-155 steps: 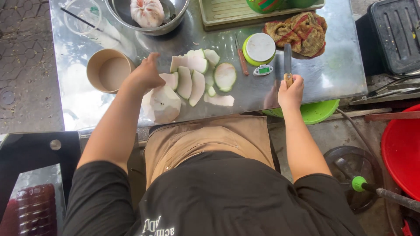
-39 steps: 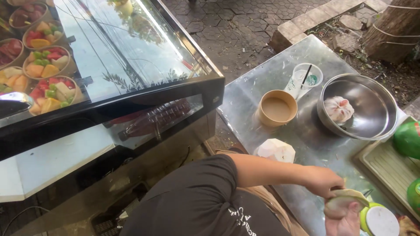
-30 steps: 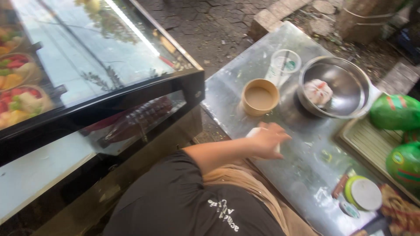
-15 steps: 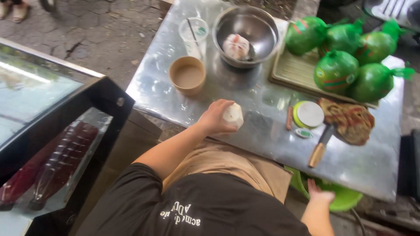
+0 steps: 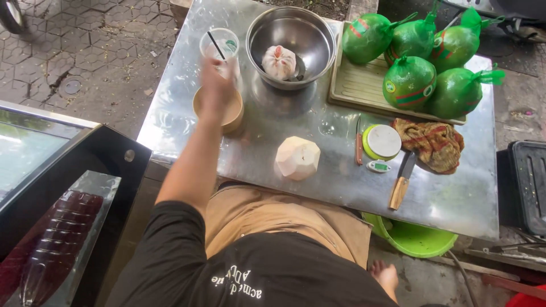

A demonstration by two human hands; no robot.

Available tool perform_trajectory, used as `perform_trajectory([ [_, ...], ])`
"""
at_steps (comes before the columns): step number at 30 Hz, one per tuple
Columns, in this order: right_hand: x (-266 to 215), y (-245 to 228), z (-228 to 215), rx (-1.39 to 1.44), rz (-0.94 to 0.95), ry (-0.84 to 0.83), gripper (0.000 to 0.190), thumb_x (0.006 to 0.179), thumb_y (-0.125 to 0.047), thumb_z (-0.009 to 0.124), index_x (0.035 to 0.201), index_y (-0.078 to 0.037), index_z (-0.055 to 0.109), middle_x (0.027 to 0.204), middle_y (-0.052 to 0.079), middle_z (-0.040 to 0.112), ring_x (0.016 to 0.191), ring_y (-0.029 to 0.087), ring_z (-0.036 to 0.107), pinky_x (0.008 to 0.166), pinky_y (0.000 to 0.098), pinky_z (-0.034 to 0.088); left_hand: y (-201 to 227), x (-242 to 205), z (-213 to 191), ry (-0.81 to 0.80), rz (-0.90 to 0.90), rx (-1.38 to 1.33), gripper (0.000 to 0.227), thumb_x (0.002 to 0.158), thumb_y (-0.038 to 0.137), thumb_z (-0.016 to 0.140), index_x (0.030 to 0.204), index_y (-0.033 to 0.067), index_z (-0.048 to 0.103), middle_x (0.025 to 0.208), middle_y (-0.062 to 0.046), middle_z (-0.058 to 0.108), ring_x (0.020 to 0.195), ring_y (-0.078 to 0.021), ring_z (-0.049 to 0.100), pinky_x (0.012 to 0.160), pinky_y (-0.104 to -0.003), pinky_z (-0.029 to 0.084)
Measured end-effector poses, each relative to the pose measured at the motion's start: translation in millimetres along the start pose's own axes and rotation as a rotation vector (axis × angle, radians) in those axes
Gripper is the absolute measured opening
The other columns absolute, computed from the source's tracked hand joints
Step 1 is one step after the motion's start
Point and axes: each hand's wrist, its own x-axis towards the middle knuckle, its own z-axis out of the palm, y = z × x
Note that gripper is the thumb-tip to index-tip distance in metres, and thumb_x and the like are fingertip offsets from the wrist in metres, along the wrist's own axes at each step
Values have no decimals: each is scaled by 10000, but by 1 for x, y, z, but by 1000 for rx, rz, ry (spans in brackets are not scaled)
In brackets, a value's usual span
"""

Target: Peeling and cutting a pomelo into segments at a food stall.

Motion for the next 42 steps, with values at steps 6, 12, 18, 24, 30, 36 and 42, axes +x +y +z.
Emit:
perform_trajectory([
  [6,-53,-27,42,-211,-678,188,406,1077,-176,489,1462,-59,432,1140,147,667,753,209,652,566,335,492,-148,189,-42,196,-206,443,740,1050,482,517,1535,-22,276,1509,-326,425,1429,-441,404,1178,-446,317],
  [12,-49,-82,117,-537,-945,-176,403,1106,-87,525,1448,61,372,913,231,671,652,199,633,641,331,527,-154,196,-13,27,-455,-328,418,961,215,462,1352,102,368,880,-201,772,602,-237,714,477,-366,516],
  [18,-201,-75,273,-554,-1114,-786,361,1040,-106,604,1341,81,535,950,132,693,773,113,646,771,246,544,-121,162,-9,168,-306,-399,660,901,89,436,1534,81,251,812,-236,747,569,-269,732,455,-357,544],
  [24,-484,-98,416,-901,-1582,-1237,193,903,-29,700,1093,-20,672,911,96,729,795,181,703,759,285,548,-6,23,-65,79,2,-501,687,920,40,467,1582,147,318,781,-151,750,571,-143,700,483,-275,527],
  [30,-631,-104,485,-787,-2107,-1291,493,938,-247,731,1331,24,606,1334,217,590,1328,417,535,1168,531,417,29,-118,-99,-160,67,-612,672,960,24,468,1621,79,363,770,-111,708,564,-90,598,529,-229,490],
  [36,-682,-102,474,-896,-2136,-1307,715,903,-333,704,1404,120,468,1472,304,480,1420,487,364,1155,554,227,86,-243,-133,-360,-17,-641,697,973,31,470,1642,95,289,742,-97,699,564,-94,620,535,-223,509],
  [42,-698,-110,430,-961,-2013,-1569,305,886,-206,758,1180,-149,705,1368,58,664,1431,314,502,1251,482,184,123,-299,-151,-534,25,-685,722,1045,50,437,1692,109,122,860,-107,712,757,-149,730,650,-283,610],
])
